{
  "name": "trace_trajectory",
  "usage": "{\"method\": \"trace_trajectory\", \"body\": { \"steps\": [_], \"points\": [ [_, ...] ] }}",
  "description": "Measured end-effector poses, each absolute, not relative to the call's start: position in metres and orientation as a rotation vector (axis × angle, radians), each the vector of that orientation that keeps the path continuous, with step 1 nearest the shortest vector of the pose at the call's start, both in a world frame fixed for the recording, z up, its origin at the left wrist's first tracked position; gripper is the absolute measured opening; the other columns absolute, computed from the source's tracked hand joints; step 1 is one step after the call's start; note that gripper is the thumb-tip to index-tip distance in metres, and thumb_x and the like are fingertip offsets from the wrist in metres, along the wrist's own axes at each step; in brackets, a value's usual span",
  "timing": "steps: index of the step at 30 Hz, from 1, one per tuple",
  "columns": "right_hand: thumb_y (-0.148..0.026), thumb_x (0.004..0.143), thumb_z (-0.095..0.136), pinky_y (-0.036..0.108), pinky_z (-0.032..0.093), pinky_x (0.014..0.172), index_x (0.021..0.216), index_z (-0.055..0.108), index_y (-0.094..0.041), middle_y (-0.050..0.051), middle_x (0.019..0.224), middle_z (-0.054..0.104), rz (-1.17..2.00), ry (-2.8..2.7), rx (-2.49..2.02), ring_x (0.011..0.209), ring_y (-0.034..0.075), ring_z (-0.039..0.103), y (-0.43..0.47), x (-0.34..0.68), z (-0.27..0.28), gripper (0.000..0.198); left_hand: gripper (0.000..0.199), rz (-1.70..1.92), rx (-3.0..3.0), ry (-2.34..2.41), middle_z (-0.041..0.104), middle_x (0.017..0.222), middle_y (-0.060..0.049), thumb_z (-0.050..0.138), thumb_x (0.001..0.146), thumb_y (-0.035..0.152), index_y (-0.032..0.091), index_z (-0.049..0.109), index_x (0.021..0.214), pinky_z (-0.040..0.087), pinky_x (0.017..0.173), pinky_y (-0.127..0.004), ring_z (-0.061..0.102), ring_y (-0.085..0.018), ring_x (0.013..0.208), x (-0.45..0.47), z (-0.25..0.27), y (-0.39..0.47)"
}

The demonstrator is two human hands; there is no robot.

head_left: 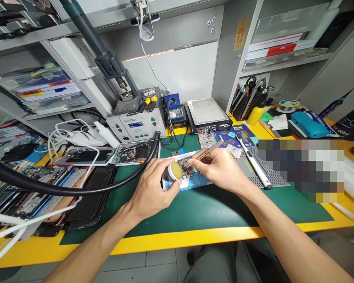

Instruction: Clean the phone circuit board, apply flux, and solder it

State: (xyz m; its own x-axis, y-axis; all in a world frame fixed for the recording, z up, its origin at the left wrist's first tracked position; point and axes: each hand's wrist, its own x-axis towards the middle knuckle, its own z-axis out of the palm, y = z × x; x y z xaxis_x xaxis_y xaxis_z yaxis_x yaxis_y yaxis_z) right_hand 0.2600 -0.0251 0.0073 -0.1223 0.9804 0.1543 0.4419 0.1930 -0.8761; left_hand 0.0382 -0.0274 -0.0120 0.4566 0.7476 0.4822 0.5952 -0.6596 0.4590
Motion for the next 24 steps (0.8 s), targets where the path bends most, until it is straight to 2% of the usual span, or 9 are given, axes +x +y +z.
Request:
{"method": "trace_trajectory", "body": {
  "steps": [17,24],
  "points": [
    [-0.034,0.089,0.066,0.026,0.028,0.048,0.073,0.075,-0.013,-0.003,0.055,0.052,0.885,-1.689,-1.337,0.051,0.009,0.037,-0.0254,0.258,0.0073,0.027,0.047,0.986,2.479,1.169,0.066,0.121,-0.01,0.068,0.086,0.021,0.021,0.055,0.131,0.051,0.098,-0.045,0.061,-0.028,0.113,0.0386,-0.0115,-0.0272],
    [-0.036,0.087,0.069,0.026,0.03,0.046,0.063,0.067,-0.014,0.001,0.067,0.066,0.953,-1.632,-1.297,0.052,0.009,0.044,-0.0244,0.2576,0.0076,0.033,0.047,0.984,2.476,1.167,0.066,0.121,-0.01,0.068,0.085,0.02,0.02,0.056,0.131,0.05,0.099,-0.044,0.061,-0.027,0.113,0.0387,-0.0116,-0.028]
  ]
}}
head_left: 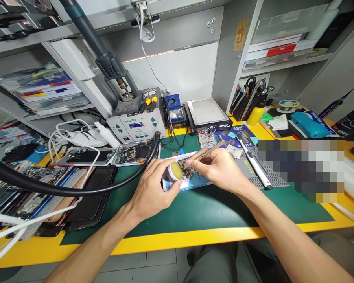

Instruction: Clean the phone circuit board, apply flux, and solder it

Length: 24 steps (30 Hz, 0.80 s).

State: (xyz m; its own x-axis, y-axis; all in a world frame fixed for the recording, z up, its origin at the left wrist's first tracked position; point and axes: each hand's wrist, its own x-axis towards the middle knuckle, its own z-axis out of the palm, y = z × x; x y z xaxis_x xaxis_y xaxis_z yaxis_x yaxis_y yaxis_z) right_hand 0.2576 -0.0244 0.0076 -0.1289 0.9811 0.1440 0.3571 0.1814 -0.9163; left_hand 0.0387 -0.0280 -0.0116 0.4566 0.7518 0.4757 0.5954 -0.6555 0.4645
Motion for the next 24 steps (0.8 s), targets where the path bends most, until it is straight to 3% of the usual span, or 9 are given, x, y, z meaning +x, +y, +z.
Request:
{"method": "trace_trajectory", "body": {
  "steps": [4,10,16,24],
  "points": [
    [-0.037,0.087,0.07,0.026,0.035,0.046,0.053,0.059,-0.016,0.005,0.079,0.073,0.994,-1.594,-1.249,0.055,0.01,0.052,-0.0246,0.2576,0.0076,0.042,0.047,0.979,2.475,1.164,0.066,0.122,-0.01,0.068,0.085,0.02,0.019,0.056,0.131,0.05,0.099,-0.043,0.061,-0.026,0.113,0.0387,-0.011,-0.0279],
    [-0.036,0.087,0.071,0.025,0.036,0.046,0.054,0.062,-0.015,0.006,0.083,0.075,1.035,-1.57,-1.182,0.056,0.01,0.053,-0.0263,0.2562,0.0108,0.04,0.048,0.979,2.471,1.162,0.067,0.122,-0.009,0.068,0.085,0.019,0.021,0.056,0.131,0.05,0.099,-0.044,0.061,-0.027,0.113,0.0388,-0.0105,-0.027],
    [-0.038,0.086,0.072,0.026,0.042,0.051,0.054,0.065,-0.015,0.007,0.082,0.075,1.094,-1.547,-1.112,0.063,0.013,0.06,-0.0259,0.2553,0.0118,0.041,0.047,0.967,2.471,1.165,0.067,0.122,-0.01,0.068,0.086,0.02,0.022,0.056,0.132,0.051,0.098,-0.046,0.061,-0.028,0.114,0.0394,-0.0096,-0.0274],
    [-0.037,0.085,0.074,0.025,0.04,0.048,0.059,0.069,-0.015,0.005,0.075,0.074,1.15,-1.519,-1.082,0.061,0.013,0.06,-0.0257,0.2537,0.0099,0.035,0.048,0.964,2.472,1.169,0.067,0.122,-0.01,0.068,0.085,0.021,0.021,0.057,0.132,0.051,0.098,-0.046,0.061,-0.028,0.113,0.0394,-0.0097,-0.0278]
  ]
}}
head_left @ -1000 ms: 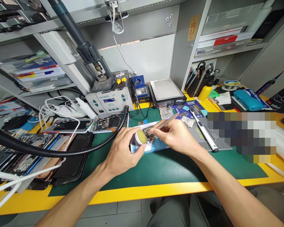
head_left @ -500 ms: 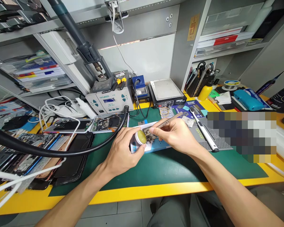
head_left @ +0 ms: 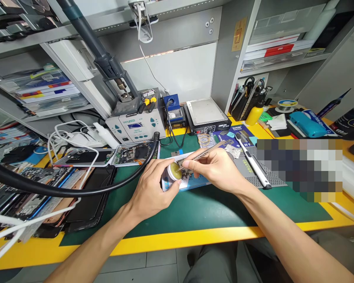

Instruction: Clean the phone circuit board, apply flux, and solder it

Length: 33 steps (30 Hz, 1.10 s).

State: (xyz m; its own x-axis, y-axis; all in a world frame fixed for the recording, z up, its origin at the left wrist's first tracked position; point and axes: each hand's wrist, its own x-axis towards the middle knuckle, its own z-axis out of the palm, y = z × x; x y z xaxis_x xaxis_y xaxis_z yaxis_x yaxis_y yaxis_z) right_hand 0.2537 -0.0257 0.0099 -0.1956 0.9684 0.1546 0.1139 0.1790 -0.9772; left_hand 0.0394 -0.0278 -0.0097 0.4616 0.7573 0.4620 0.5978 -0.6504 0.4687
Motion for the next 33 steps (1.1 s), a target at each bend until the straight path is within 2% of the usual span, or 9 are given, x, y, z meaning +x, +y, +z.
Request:
{"method": "trace_trajectory", "body": {
  "steps": [5,12,27,33],
  "points": [
    [-0.036,0.085,0.074,0.024,0.04,0.047,0.06,0.069,-0.015,0.004,0.078,0.074,1.173,-1.507,-1.077,0.059,0.012,0.059,-0.0262,0.2525,0.0098,0.033,0.049,0.963,2.473,1.16,0.067,0.124,-0.009,0.068,0.086,0.02,0.022,0.056,0.133,0.05,0.099,-0.046,0.061,-0.027,0.115,0.0391,-0.009,-0.0278],
    [-0.036,0.085,0.075,0.025,0.046,0.054,0.055,0.067,-0.015,0.007,0.087,0.077,1.17,-1.51,-1.074,0.069,0.014,0.064,-0.0259,0.2522,0.0095,0.037,0.048,0.966,2.47,1.158,0.067,0.124,-0.009,0.068,0.085,0.019,0.023,0.057,0.132,0.051,0.099,-0.047,0.061,-0.028,0.115,0.0406,-0.0088,-0.0282],
    [-0.034,0.085,0.075,0.025,0.042,0.049,0.057,0.068,-0.015,0.004,0.077,0.074,1.188,-1.497,-1.07,0.06,0.012,0.059,-0.0257,0.2517,0.0095,0.034,0.048,0.975,2.477,1.151,0.067,0.123,-0.01,0.068,0.085,0.019,0.02,0.057,0.132,0.05,0.1,-0.045,0.061,-0.027,0.114,0.0405,-0.0093,-0.0282],
    [-0.033,0.085,0.075,0.024,0.043,0.051,0.057,0.069,-0.014,0.005,0.079,0.074,1.191,-1.498,-1.067,0.063,0.012,0.06,-0.0259,0.2514,0.0096,0.034,0.047,0.979,2.481,1.148,0.067,0.123,-0.01,0.068,0.085,0.02,0.021,0.057,0.131,0.05,0.099,-0.045,0.061,-0.027,0.114,0.0405,-0.0091,-0.0277]
  ]
}}
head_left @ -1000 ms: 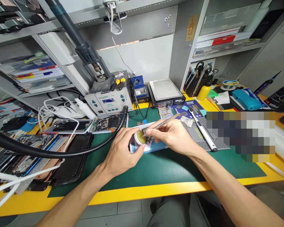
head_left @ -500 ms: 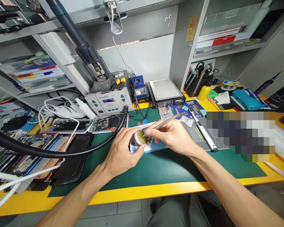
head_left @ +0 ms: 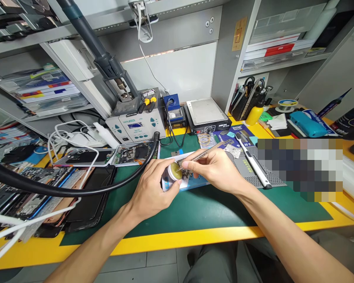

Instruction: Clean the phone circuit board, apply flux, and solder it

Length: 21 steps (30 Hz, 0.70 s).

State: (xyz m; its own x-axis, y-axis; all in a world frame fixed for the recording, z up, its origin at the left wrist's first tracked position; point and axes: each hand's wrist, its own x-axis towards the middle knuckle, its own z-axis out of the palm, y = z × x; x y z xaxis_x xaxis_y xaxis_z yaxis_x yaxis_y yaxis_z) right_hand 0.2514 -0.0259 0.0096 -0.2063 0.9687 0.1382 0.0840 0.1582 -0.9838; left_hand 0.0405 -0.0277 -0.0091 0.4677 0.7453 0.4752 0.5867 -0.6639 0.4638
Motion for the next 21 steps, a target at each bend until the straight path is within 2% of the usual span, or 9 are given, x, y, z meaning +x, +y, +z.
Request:
{"method": "trace_trajectory", "body": {
  "steps": [9,21],
  "points": [
    [-0.031,0.085,0.076,0.023,0.044,0.052,0.055,0.067,-0.014,0.006,0.084,0.076,1.175,-1.507,-1.075,0.065,0.012,0.061,-0.0254,0.2517,0.0087,0.035,0.047,0.978,2.487,1.16,0.067,0.123,-0.01,0.068,0.086,0.021,0.021,0.057,0.131,0.051,0.099,-0.045,0.061,-0.027,0.114,0.0387,-0.0114,-0.0272],
    [-0.027,0.085,0.075,0.022,0.038,0.046,0.054,0.066,-0.014,0.002,0.075,0.073,1.169,-1.495,-1.062,0.057,0.009,0.055,-0.0265,0.2515,0.0111,0.035,0.047,0.979,2.489,1.155,0.067,0.122,-0.01,0.068,0.085,0.02,0.021,0.057,0.131,0.051,0.099,-0.045,0.062,-0.028,0.113,0.0397,-0.0108,-0.0268]
  ]
}}
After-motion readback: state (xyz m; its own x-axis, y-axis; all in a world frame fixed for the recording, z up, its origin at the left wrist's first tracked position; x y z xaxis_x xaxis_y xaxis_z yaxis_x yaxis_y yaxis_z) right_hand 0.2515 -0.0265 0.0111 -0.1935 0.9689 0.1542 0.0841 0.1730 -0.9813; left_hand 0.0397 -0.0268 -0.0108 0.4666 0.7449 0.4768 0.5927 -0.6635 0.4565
